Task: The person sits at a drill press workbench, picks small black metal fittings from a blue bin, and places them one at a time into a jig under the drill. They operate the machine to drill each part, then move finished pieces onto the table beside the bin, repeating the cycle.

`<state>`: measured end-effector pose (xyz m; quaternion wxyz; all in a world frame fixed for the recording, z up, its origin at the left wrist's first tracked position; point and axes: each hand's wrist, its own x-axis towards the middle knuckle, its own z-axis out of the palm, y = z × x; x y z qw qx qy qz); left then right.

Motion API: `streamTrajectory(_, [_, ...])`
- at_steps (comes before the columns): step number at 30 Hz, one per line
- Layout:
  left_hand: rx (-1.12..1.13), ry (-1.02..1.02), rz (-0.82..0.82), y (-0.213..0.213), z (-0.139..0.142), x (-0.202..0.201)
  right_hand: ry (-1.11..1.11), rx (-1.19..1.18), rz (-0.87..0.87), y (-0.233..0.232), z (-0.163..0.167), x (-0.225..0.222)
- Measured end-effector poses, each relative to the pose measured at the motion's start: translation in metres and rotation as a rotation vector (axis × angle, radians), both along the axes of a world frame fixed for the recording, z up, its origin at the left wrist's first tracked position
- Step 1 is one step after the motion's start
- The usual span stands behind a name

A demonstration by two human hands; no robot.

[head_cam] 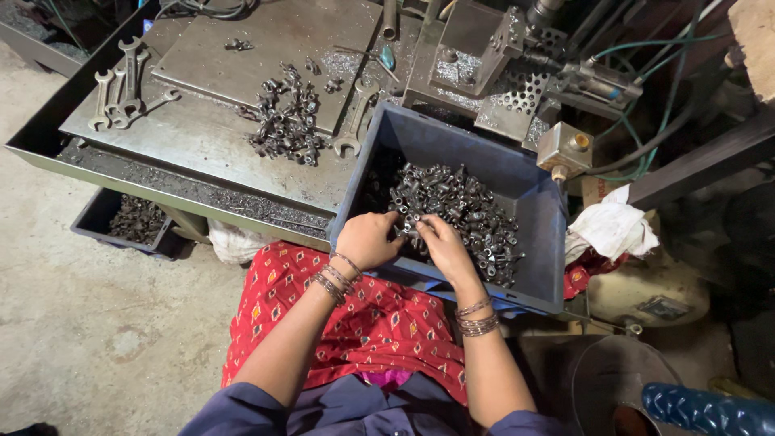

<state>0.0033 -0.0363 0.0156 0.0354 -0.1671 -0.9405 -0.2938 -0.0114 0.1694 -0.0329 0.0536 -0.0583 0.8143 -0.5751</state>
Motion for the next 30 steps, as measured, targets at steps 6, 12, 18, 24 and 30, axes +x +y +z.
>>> streamTrajectory(6, [0.003,0.007,0.007,0.000,0.002,0.001,-0.016,0.024,0.014,0.000,0.000,-0.001])
streamTrajectory(12, [-0.001,-0.005,0.009,0.000,0.004,0.003,-0.014,0.057,0.006,-0.002,0.008,0.004])
streamTrajectory(18, [0.006,0.006,0.015,-0.001,0.002,0.003,-0.005,0.077,0.005,-0.004,0.014,0.006])
streamTrajectory(24, [-0.002,0.036,0.015,0.002,-0.003,0.000,0.017,0.061,0.010,-0.004,0.014,0.005])
streamTrajectory(30, [0.011,0.015,0.021,0.001,-0.002,0.002,-0.012,0.105,-0.011,-0.005,0.017,0.007])
